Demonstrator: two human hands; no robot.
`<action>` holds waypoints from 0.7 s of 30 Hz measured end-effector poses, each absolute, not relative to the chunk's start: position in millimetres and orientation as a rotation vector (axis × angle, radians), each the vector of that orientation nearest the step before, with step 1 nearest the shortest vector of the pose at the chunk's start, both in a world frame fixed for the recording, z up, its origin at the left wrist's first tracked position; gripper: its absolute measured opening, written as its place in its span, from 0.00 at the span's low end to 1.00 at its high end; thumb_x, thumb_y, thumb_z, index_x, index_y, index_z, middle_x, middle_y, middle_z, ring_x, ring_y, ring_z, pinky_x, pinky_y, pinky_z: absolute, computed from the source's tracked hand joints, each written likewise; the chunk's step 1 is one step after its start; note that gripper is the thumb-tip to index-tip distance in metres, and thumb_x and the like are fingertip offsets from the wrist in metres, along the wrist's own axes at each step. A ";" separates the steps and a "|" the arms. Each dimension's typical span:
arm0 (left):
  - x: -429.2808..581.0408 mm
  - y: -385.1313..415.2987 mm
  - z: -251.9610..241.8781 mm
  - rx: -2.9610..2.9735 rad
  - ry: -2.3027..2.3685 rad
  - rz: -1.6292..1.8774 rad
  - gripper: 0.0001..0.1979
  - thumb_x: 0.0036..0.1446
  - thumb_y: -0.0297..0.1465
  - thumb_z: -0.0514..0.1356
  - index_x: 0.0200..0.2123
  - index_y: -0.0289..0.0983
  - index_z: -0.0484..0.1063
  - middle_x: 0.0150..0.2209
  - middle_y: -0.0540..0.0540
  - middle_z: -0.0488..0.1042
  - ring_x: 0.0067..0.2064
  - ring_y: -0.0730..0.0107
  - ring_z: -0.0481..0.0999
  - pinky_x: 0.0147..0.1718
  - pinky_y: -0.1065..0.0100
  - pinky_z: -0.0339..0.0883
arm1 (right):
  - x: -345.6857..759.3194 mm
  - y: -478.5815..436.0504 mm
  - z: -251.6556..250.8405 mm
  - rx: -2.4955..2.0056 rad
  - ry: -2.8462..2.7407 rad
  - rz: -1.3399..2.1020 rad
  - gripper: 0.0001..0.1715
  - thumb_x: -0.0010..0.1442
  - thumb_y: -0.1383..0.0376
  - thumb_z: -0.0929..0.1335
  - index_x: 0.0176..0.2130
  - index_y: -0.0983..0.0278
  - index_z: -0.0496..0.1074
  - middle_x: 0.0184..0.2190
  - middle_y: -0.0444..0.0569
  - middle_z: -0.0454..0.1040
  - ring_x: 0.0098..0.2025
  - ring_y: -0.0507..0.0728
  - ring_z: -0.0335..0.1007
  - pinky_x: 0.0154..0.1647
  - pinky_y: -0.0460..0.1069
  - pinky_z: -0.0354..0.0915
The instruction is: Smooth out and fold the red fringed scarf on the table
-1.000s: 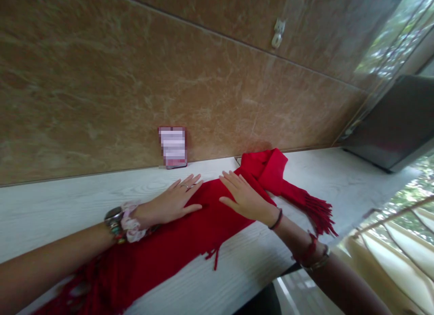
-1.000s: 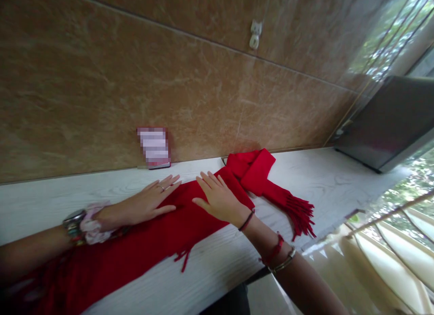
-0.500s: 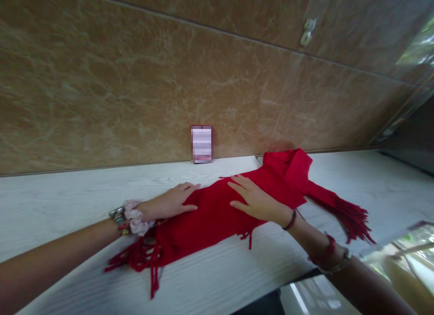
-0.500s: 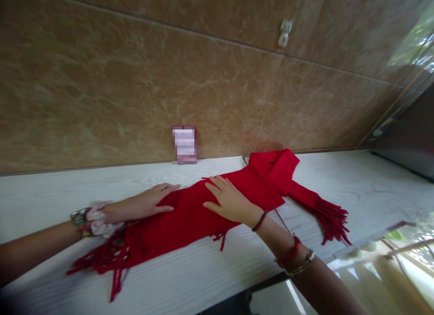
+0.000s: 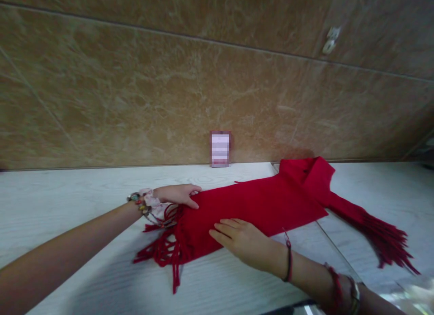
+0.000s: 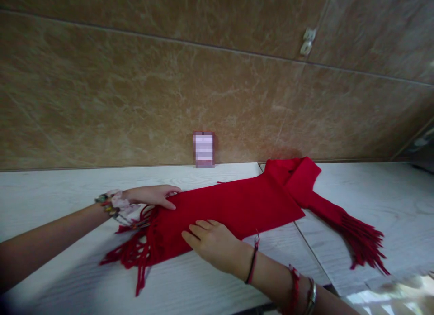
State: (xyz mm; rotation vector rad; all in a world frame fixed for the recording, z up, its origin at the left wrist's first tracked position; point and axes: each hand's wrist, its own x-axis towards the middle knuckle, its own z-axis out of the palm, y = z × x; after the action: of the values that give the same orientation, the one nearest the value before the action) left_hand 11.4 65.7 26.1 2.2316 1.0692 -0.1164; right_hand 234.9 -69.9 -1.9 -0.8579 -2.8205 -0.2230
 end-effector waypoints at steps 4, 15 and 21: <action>7.2 67.4 23.1 2.269 1.057 -0.140 0.19 0.43 0.42 0.58 0.36 0.36 0.68 0.35 0.49 0.71 0.37 0.67 0.67 0.36 0.72 0.59 | 209.2 -66.8 -6.9 -0.805 -2.785 -0.349 0.16 0.60 0.70 0.57 0.48 0.68 0.63 0.45 0.55 0.69 0.47 0.58 0.63 0.42 0.52 0.64; 20.8 78.9 67.3 2.033 0.975 -0.071 0.22 0.42 0.46 0.57 0.35 0.36 0.70 0.34 0.49 0.72 0.36 0.68 0.67 0.32 0.72 0.59 | 259.6 -58.9 31.5 -0.989 -2.573 -0.325 0.20 0.60 0.72 0.57 0.52 0.68 0.61 0.49 0.56 0.67 0.50 0.56 0.63 0.47 0.52 0.62; 18.6 94.3 46.3 2.154 1.067 -0.082 0.23 0.43 0.47 0.55 0.36 0.35 0.70 0.35 0.47 0.72 0.37 0.67 0.68 0.33 0.72 0.59 | 270.7 -60.5 33.8 -0.920 -2.745 0.174 0.26 0.58 0.64 0.62 0.56 0.64 0.56 0.53 0.49 0.63 0.53 0.52 0.59 0.53 0.48 0.58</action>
State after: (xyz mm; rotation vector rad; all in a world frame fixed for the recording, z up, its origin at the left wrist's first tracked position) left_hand 18.6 94.3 46.3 2.1535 1.0671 -0.0824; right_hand 270.7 -60.5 33.8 -0.9197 -2.7454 0.1740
